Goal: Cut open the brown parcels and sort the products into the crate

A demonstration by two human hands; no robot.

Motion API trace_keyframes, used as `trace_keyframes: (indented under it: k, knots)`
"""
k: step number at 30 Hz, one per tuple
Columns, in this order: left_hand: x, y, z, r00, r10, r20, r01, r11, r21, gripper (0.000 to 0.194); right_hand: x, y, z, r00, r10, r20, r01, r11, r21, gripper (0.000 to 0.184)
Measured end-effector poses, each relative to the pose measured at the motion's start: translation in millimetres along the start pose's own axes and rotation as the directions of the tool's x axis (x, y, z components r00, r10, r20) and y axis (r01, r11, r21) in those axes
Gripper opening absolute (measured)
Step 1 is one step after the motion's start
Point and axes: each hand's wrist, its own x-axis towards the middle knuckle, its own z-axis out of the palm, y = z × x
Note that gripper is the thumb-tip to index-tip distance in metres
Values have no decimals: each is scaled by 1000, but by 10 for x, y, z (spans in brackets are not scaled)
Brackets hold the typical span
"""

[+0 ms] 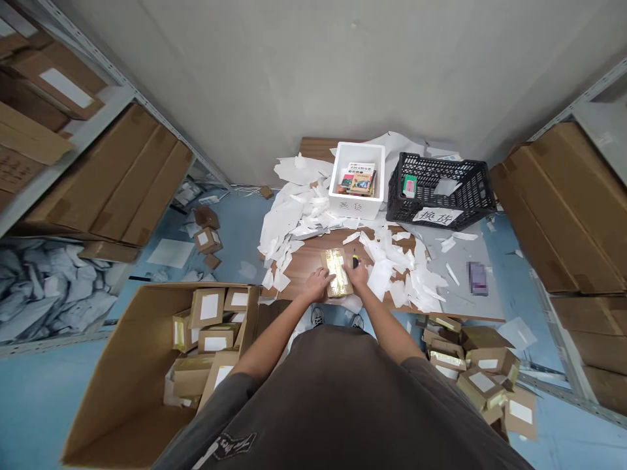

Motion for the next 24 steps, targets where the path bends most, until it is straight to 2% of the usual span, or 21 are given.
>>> trace_keyframes:
  k: [2, 4, 6, 8, 10, 12, 14, 16, 20, 24]
  knots:
    - [141, -69, -52, 987, 158, 5, -158, 986, 56, 46, -236, 310, 38, 998, 50, 34, -50, 999, -1, 75]
    - [283, -93, -87, 969, 248, 8, -248, 966, 74, 32, -420, 544, 97, 993, 111, 40, -111, 994, 0, 74]
    - [394, -91, -106, 955, 294, 36, -296, 953, 64, 23, -499, 653, 141, 984, 171, 45, -172, 985, 1, 74]
    - [453, -73, -110, 948, 300, 105, -306, 951, 52, 24, -462, 635, 152, 981, 188, 48, -187, 982, -11, 75]
    - [458, -37, -93, 956, 235, 176, -247, 968, 51, 34, -337, 533, 136, 988, 146, 45, -145, 989, -30, 76]
    - [421, 19, -63, 973, 113, 203, -125, 991, 45, 55, -176, 404, 109, 994, 99, 42, -97, 995, -35, 77]
    - [363, 86, -34, 984, -7, 179, 3, 1000, 24, 66, -31, 291, 83, 996, 77, 46, -75, 996, -42, 79]
    - [313, 151, -23, 988, -80, 133, 80, 997, -2, 64, 69, 209, 70, 996, 70, 57, -66, 996, -64, 82]
    - [287, 232, -65, 990, -126, 59, 128, 991, -37, 63, 130, 106, 109, 998, 64, 21, -62, 993, -102, 77]
    - [309, 256, -97, 985, -154, 82, 158, 987, -43, 73, 102, 43, 161, 996, 91, 24, -87, 987, -131, 73]
